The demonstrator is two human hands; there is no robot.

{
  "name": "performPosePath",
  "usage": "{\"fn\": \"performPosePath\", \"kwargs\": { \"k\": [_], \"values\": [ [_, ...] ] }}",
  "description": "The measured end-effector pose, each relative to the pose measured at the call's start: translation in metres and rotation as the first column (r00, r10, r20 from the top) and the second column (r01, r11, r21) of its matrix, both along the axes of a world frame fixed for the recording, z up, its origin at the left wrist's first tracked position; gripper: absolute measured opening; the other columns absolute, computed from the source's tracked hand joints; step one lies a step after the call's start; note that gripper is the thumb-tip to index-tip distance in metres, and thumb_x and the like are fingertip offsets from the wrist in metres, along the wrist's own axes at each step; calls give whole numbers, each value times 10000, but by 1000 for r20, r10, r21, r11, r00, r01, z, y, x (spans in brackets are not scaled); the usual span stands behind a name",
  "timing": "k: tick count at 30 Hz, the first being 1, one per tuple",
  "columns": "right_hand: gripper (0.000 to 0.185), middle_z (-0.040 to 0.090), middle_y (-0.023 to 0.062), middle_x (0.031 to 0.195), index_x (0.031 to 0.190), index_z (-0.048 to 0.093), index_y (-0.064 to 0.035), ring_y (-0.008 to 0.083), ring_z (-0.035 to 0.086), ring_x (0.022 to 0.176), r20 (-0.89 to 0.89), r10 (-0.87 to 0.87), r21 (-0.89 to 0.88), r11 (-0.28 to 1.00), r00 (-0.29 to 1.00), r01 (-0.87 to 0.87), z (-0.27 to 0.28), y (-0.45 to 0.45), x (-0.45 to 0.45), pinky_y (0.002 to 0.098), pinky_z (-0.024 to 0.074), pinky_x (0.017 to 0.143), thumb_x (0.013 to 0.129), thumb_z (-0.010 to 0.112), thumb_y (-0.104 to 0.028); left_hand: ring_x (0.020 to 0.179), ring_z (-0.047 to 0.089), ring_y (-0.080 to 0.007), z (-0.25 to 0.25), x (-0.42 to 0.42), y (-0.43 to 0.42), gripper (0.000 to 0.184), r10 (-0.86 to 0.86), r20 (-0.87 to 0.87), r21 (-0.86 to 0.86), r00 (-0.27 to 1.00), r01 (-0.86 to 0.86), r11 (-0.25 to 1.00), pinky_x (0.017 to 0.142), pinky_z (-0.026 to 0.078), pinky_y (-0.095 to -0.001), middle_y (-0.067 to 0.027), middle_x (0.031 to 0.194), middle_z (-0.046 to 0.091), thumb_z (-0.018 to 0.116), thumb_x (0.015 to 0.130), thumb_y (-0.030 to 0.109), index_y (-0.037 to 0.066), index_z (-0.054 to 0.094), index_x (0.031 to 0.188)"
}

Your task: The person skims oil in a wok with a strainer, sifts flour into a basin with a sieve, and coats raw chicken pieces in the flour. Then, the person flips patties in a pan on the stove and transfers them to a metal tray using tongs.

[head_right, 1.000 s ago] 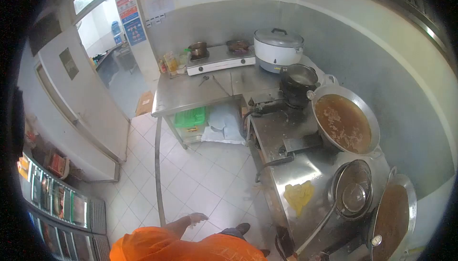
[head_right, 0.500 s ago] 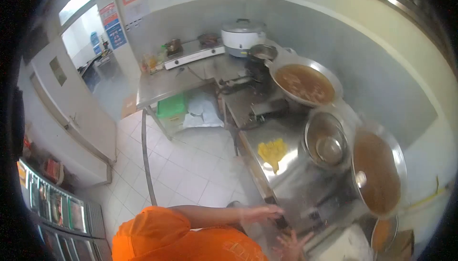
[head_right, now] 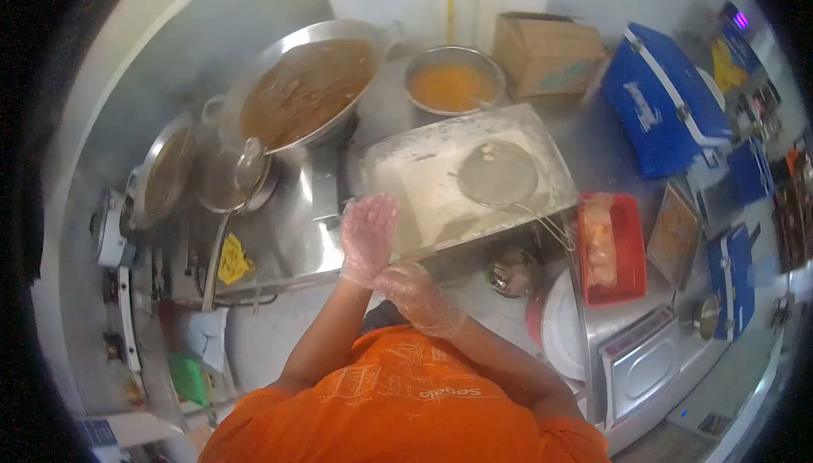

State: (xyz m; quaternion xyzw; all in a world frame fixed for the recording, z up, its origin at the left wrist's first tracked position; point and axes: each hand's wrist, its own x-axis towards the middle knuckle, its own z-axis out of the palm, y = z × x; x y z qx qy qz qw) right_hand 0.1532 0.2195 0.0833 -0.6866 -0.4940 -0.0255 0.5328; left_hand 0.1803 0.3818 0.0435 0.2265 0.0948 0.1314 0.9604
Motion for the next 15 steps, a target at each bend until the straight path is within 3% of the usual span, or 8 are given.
{"fn": "performPosePath", "kwargs": {
  "k": [2, 5, 6, 8, 9, 10, 13, 15],
  "values": [
    [214, 635, 114, 936, 985, 642, -54, 307, 595, 903, -46, -25, -14, 1000, 999, 24, -1, -6, 13, 385, 485, 786, 778, 622, -2, 1358, 357, -259, 3, 16, 0, 493, -63, 22, -83, 998, 64, 994, 1075, 308, -427, -105, 1441, 426, 425, 968, 477, 70, 578, 1201],
    [159, 634, 135, 928, 964, 644, -51, 337, 595, 865, 25, -119, -234, 965, 993, 122, -8, -32, 50, 407, 481, 755, 808, 639, -79, 1395, 309, -275, 13, 41, -16, 550, 35, 2, 253, 999, -35, 967, 1095, 286, -461, -141, 1489, 369, 364, 978, 503, 66, 591, 1223],
    [150, 634, 145, 923, 953, 645, -48, 350, 596, 847, 77, -148, -332, 929, 986, 165, -13, -46, 64, 417, 480, 739, 819, 649, -114, 1416, 265, -310, 10, 47, -15, 559, 59, -22, 512, 998, -40, 858, 1094, 259, -528, -192, 1506, 326, 472, 945, 486, 39, 569, 1266],
    [279, 643, 175, 963, 1054, 636, -60, 362, 590, 890, 372, -552, -350, 661, 746, 664, -19, -82, 99, 440, 463, 784, 829, 649, -223, 1398, 289, -340, 5, 45, -13, 553, 268, -7, 994, 963, -22, 106, 1086, 265, -536, -222, 1489, 336, 578, 888, 439, 31, 564, 1262],
    [418, 649, 204, 985, 1162, 603, -40, 368, 584, 960, 622, -626, -269, 393, 470, 879, -28, -98, 118, 458, 448, 845, 825, 642, -284, 1388, 302, -355, 4, 42, -11, 562, 345, 67, 939, 936, 58, -340, 1082, 268, -540, -237, 1481, 341, 631, 859, 415, 27, 562, 1260],
    [495, 660, 216, 965, 1232, 553, 10, 362, 578, 1017, 439, -706, -508, 315, 555, 802, -17, -109, 143, 464, 440, 886, 832, 629, -272, 1319, 375, -422, -9, 39, -1, 507, 359, 321, 784, 876, -33, -620, 1071, 306, -505, -281, 1421, 392, 717, 777, 296, 32, 592, 1192],
    [467, 666, 212, 933, 1245, 528, 44, 352, 585, 1034, 436, -619, -786, 91, 653, 612, -38, -135, 182, 451, 460, 877, 852, 581, -202, 1221, 469, -440, -67, 35, 24, 390, 709, -14, 867, 705, 362, -343, 1027, 368, -466, -281, 1323, 493, 700, 759, 210, 43, 619, 1102],
    [441, 672, 204, 927, 1259, 518, 40, 347, 597, 1026, 382, -566, -881, 16, 731, 473, -41, -137, 199, 435, 474, 865, 860, 549, -147, 1199, 489, -443, -97, 43, 43, 389, 685, -157, 903, 712, 384, -192, 1007, 386, -458, -282, 1281, 527, 691, 761, 182, 5, 609, 1097]
  ]
}}
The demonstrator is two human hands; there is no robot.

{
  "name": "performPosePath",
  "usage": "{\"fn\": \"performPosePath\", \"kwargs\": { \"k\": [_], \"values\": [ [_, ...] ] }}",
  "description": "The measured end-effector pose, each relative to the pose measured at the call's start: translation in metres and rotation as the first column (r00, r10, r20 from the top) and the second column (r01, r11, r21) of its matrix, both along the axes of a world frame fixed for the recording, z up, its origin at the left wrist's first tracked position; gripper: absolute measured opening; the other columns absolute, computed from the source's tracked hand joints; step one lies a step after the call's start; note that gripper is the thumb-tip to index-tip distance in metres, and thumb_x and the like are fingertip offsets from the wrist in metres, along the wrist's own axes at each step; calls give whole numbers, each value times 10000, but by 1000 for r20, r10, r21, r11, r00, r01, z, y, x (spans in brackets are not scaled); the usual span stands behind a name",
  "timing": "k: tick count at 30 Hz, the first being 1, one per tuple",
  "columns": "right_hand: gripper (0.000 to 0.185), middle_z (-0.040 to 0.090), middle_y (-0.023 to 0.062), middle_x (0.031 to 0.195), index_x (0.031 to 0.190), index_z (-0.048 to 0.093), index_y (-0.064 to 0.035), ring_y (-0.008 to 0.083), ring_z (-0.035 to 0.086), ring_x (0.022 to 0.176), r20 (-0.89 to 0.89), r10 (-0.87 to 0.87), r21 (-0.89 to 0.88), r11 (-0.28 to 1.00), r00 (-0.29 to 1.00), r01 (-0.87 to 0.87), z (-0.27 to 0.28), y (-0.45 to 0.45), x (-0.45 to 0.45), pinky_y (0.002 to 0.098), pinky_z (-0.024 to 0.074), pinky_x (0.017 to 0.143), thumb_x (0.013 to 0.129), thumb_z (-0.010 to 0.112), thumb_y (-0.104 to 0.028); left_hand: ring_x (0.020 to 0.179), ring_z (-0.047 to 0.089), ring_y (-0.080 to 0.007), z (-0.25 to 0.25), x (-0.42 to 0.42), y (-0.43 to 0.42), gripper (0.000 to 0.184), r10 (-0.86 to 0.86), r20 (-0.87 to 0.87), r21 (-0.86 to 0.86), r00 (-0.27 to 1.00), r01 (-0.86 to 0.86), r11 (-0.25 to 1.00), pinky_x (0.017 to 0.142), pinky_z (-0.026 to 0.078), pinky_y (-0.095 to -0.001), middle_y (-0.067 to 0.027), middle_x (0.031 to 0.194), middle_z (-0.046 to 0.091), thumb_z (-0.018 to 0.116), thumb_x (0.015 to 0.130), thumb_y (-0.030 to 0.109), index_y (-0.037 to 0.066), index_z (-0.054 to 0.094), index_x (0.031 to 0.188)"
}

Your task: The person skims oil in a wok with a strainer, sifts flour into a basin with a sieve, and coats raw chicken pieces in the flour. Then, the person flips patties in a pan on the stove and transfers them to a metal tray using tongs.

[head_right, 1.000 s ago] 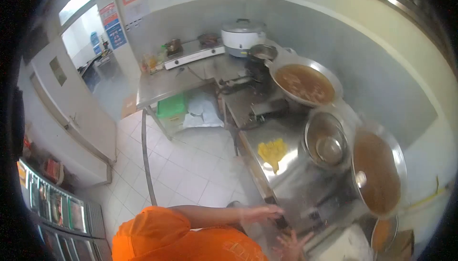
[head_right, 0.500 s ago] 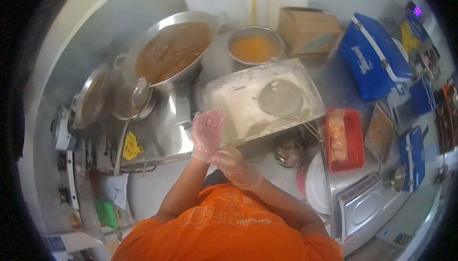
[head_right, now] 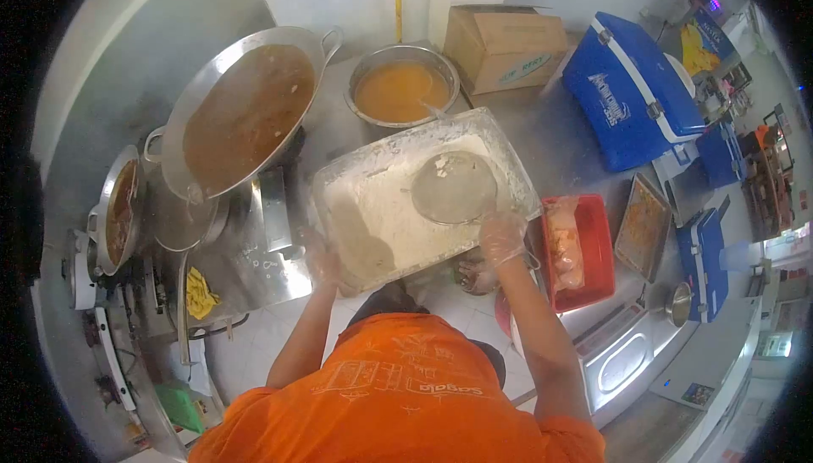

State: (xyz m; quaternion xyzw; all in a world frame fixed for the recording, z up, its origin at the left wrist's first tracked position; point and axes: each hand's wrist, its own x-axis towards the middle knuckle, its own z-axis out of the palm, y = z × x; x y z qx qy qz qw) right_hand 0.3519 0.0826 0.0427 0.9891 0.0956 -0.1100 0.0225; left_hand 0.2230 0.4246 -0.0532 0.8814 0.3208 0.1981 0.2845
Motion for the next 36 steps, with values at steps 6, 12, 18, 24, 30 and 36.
{"fn": "performPosePath", "kwargs": {
  "k": [6, 12, 18, 24, 30, 36],
  "values": [
    [355, 653, 228, 1070, 1245, 543, 15, 380, 622, 994, 263, 319, 213, 902, 911, -377, 38, -39, -27, 404, 491, 878, 901, 480, -48, 1023, 592, -394, -19, 27, 33, 291, -63, 117, 161, 991, 44, 986, 890, 461, -443, -218, 1055, 635, 670, 783, 148, -17, 603, 1013],
    [305, 636, 240, 1083, 1239, 547, 9, 332, 632, 923, 284, 127, 524, 809, 950, -265, 47, -29, -56, 385, 509, 788, 963, 514, -118, 1093, 581, -302, 111, 37, -20, 376, -299, 97, -459, 949, 309, 833, 982, 426, -403, -195, 1146, 617, 695, 827, 249, 18, 619, 1113],
    [262, 629, 192, 945, 1120, 548, 0, 325, 611, 832, -38, -97, 885, 460, 995, 79, 22, 27, -44, 397, 470, 742, 1002, 445, -211, 942, 647, -253, 137, 84, -131, 356, -802, 273, -454, 531, 806, 379, 828, 514, -365, -144, 991, 670, 618, 894, 382, 41, 639, 993],
    [298, 659, 163, 995, 1077, 602, -6, 284, 629, 952, 59, 289, 979, 172, 955, -113, 24, 39, 17, 369, 472, 819, 993, 454, -251, 1044, 559, -223, 165, 119, -139, 528, -384, 218, -906, 897, 332, 261, 981, 408, -346, -87, 929, 656, 502, 939, 495, 17, 641, 1114],
    [773, 659, 213, 1066, 1264, 545, 16, 337, 611, 992, -317, 312, 660, 751, 896, -28, -20, -4, 115, 396, 462, 875, 832, 577, -625, 919, 565, -141, 91, 30, -66, 310, -246, 73, -729, 966, 220, 648, 881, 459, -310, -9, 908, 613, 367, 1043, 252, 89, 625, 1095],
    [879, 571, 299, 1186, 1314, 484, 47, 397, 551, 1133, -385, 449, 574, 800, 806, -172, -145, 31, 149, 464, 403, 989, 757, 666, -608, 546, 403, -61, 81, -17, -85, 269, 116, 145, -758, 983, 35, 651, 473, 324, -229, 16, 653, 486, 515, 998, 178, 74, 502, 750]
  ]
}}
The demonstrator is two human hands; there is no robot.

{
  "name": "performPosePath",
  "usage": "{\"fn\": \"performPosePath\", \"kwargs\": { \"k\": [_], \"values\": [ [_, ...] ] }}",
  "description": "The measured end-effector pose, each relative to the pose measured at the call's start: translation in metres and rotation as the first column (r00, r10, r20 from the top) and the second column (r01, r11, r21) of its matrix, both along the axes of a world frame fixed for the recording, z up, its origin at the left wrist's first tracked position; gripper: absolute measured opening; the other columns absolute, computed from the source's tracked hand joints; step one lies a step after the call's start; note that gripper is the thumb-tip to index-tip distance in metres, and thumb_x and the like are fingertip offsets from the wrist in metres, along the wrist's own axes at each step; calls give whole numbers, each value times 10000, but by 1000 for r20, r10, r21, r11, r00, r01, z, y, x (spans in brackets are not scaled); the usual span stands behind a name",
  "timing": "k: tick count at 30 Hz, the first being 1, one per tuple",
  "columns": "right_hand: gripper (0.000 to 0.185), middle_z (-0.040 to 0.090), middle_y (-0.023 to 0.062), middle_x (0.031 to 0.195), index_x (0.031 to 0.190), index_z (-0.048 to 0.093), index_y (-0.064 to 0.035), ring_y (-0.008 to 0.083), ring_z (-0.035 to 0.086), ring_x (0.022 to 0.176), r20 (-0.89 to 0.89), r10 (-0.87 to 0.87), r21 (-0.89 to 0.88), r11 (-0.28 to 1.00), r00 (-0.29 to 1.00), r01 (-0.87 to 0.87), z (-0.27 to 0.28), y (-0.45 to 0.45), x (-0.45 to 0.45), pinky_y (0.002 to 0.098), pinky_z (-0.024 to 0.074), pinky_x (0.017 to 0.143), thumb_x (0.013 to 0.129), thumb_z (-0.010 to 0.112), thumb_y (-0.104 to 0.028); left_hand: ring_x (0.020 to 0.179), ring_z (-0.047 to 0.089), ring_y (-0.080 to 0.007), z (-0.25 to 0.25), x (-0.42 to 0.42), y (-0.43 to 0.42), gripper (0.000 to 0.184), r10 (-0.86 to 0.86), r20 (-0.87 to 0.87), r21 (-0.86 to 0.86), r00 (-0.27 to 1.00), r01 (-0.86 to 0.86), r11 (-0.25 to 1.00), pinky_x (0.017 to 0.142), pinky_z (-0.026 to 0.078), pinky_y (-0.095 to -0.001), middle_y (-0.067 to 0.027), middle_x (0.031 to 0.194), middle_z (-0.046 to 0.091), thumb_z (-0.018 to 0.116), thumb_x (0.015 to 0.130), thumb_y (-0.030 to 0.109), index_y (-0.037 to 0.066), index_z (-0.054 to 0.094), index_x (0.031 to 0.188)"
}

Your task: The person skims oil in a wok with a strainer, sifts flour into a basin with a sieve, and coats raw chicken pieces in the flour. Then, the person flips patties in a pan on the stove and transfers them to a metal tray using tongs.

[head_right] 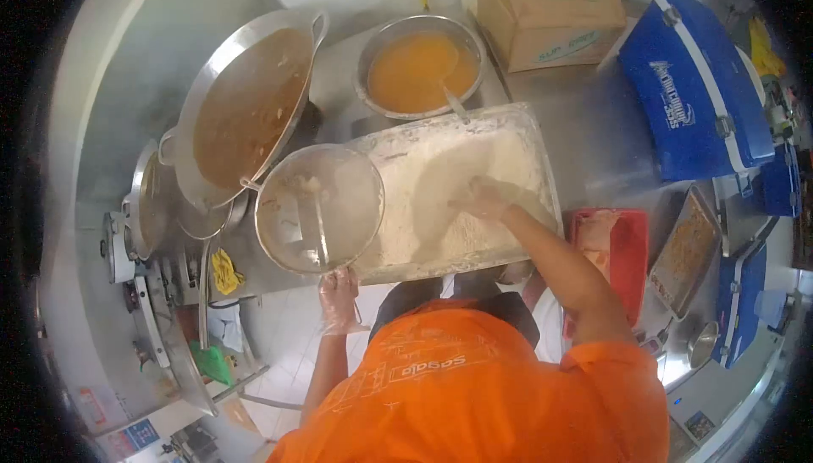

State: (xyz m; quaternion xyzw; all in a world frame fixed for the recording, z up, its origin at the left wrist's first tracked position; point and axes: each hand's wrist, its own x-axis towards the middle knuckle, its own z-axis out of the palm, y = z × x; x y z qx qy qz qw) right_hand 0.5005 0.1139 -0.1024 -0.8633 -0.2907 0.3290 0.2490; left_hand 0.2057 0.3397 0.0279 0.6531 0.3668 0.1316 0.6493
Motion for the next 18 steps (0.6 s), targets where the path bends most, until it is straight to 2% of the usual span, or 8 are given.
{"fn": "performPosePath", "kwargs": {
  "k": [1, 4, 6, 8, 10, 12, 13, 18],
  "values": [
    [861, 553, 300, 1217, 1307, 492, 44, 396, 534, 1160, -61, -26, -35, 999, 998, 24, -4, 14, -3, 466, 393, 1000, 761, 669, -597, 520, 374, -54, -3, 1, -2, 339, 36, 2, 49, 999, -36, 998, 454, 291, -224, 26, 611, 459, 518, 1001, 180, 74, 481, 681],
    [749, 524, 236, 1280, 1230, 548, 25, 379, 486, 1217, 142, 91, 184, 976, 986, -116, -43, 35, -25, 438, 392, 1001, 769, 692, -547, 530, 387, -58, -18, 8, -7, 326, 128, -23, 73, 992, -126, 989, 466, 302, -227, 36, 603, 451, 515, 1002, 168, 67, 500, 693],
    [702, 495, 210, 1315, 1217, 545, 13, 372, 451, 1249, -293, 130, 270, 962, 947, -48, 23, 49, -25, 424, 370, 1029, 772, 706, -505, 571, 408, -58, -26, 9, -6, 282, 124, -33, 71, 992, -121, 990, 491, 327, -229, 31, 649, 468, 503, 1005, 143, 56, 504, 737],
    [674, 485, 198, 1324, 1229, 527, 1, 367, 437, 1261, -158, 186, 296, 946, 970, -133, 43, 60, -17, 420, 354, 1050, 780, 714, -465, 597, 415, -58, -29, 14, -6, 263, 175, -2, -15, 985, -175, 985, 506, 337, -231, 24, 676, 478, 495, 1006, 131, 53, 498, 755],
    [667, 495, 199, 1306, 1264, 494, -13, 364, 443, 1254, 523, 219, 184, 914, 824, -360, 22, 70, -5, 427, 342, 1063, 791, 716, -428, 628, 420, -63, -33, 14, -3, 249, 146, 87, 85, 985, -154, 984, 529, 349, -238, 19, 700, 476, 484, 1009, 119, 55, 472, 768],
    [657, 496, 209, 1311, 1310, 466, -25, 356, 441, 1255, 536, 170, 295, 880, 827, -372, 4, 92, -12, 442, 325, 1082, 823, 670, -415, 633, 419, -66, -41, 15, 4, 254, 102, 137, 199, 985, -129, 972, 538, 350, -242, 21, 693, 468, 483, 1009, 115, 59, 460, 762],
    [652, 496, 214, 1313, 1333, 451, -31, 353, 441, 1256, 545, 139, 350, 858, 827, -375, -5, 106, -13, 449, 317, 1091, 839, 647, -409, 625, 414, -70, -44, 20, 2, 257, 165, 215, 107, 963, -191, 976, 539, 349, -248, 16, 691, 466, 488, 1006, 111, 57, 453, 757],
    [589, 478, 156, 1373, 1376, 429, -62, 337, 456, 1254, 58, 241, 477, 846, 969, -239, -42, 151, -64, 428, 329, 1091, 885, 606, -334, 615, 418, -72, -60, 8, 13, 259, 170, 45, 55, 985, -172, 984, 531, 352, -246, 23, 689, 474, 521, 993, 117, 51, 472, 748]
  ]
}}
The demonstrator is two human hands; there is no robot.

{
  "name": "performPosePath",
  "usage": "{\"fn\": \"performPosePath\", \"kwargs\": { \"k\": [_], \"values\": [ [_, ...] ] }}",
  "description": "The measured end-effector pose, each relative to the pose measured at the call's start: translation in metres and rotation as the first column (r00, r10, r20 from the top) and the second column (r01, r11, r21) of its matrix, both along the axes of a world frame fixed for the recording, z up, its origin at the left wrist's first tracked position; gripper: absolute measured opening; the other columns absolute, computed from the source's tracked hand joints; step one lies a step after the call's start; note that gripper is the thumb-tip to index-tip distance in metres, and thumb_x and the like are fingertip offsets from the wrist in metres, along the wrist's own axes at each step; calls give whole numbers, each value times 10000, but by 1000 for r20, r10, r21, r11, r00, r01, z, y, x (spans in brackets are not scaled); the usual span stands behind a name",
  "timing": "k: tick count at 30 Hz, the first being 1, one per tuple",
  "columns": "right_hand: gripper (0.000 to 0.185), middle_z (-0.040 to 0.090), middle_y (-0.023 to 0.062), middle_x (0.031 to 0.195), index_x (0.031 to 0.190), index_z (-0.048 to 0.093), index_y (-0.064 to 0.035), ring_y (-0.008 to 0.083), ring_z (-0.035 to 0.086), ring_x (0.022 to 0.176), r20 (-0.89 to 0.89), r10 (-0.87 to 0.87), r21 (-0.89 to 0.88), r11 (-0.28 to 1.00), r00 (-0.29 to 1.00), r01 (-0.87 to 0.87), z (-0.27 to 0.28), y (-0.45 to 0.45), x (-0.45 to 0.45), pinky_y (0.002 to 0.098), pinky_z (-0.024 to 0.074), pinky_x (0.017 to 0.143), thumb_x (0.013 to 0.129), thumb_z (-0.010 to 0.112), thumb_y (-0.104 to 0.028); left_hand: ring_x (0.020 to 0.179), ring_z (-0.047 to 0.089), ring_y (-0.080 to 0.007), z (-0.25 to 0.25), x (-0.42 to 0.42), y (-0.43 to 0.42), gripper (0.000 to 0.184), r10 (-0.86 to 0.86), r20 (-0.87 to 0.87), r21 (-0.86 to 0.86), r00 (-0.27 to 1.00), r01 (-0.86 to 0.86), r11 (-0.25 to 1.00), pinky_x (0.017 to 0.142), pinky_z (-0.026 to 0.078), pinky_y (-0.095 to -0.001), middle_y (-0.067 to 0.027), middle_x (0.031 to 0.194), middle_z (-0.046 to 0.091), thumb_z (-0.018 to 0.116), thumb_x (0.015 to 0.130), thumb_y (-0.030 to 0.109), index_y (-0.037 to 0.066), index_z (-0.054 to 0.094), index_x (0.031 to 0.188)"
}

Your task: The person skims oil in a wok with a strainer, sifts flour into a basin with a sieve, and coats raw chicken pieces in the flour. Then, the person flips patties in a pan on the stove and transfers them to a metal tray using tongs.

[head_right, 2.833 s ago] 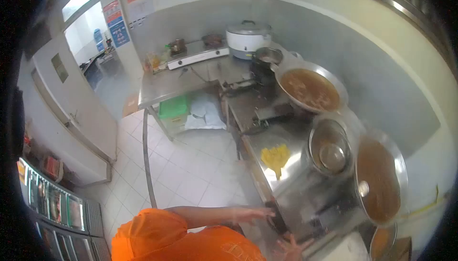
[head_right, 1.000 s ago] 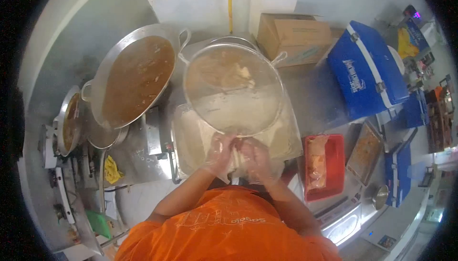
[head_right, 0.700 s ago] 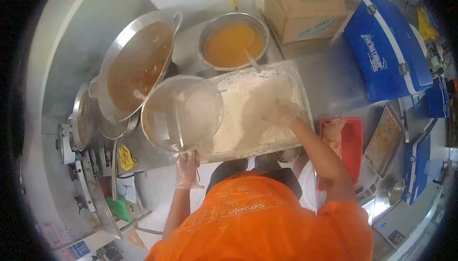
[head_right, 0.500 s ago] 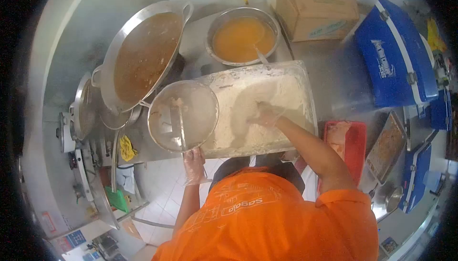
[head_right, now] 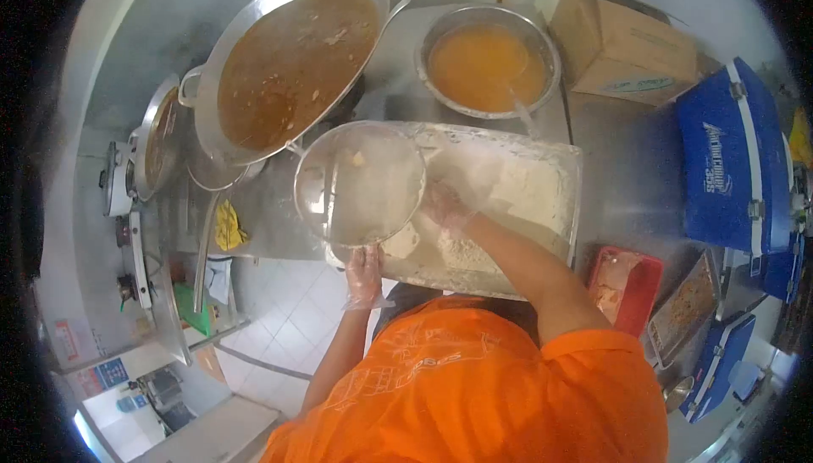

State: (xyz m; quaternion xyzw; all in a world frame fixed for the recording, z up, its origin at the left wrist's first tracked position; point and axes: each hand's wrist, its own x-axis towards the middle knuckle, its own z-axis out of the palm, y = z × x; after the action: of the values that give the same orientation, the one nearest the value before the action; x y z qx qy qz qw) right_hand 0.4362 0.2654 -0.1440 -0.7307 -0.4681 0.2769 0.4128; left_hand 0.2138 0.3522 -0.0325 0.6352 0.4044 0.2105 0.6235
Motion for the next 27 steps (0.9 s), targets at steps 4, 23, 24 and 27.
{"fn": "performPosePath", "kwargs": {
  "k": [4, 23, 24, 27],
  "values": [
    [561, 485, 146, 1370, 1373, 438, -74, 323, 466, 1248, -224, 121, -5, 992, 967, -126, -5, 6, -31, 426, 346, 1081, 893, 590, -321, 620, 443, -65, -5, 7, -1, 224, 59, 115, -89, 992, -49, 995, 532, 380, -233, 32, 700, 490, 553, 975, 103, 53, 497, 764],
    [407, 605, 131, 1211, 1275, 537, -54, 276, 593, 1109, -953, -41, -62, 996, -300, 60, 45, 10, -20, 416, 486, 967, 950, 464, -288, 809, 606, -472, 73, -9, 19, 177, -18, -399, 460, 917, 217, 861, 656, 466, -503, -284, 846, 623, 552, 929, 128, -4, 599, 1037],
    [405, 635, 140, 1162, 1246, 557, -32, 280, 620, 1072, -928, -54, -101, 989, -368, 110, 71, 3, -17, 415, 509, 942, 958, 444, -294, 829, 608, -474, 81, -8, 18, 204, -23, -488, 408, 872, 252, 877, 667, 466, -508, -289, 865, 628, 549, 936, 154, -7, 603, 1050],
    [478, 634, 146, 1172, 1225, 548, -6, 286, 643, 1027, -933, -260, -351, 812, -250, 466, 64, 12, -21, 422, 530, 891, 976, 397, -385, 855, 601, -468, 72, -3, 19, 304, -189, -585, 263, 788, 405, 876, 703, 459, -498, -289, 869, 629, 537, 948, 261, -31, 605, 1000]
  ]
}}
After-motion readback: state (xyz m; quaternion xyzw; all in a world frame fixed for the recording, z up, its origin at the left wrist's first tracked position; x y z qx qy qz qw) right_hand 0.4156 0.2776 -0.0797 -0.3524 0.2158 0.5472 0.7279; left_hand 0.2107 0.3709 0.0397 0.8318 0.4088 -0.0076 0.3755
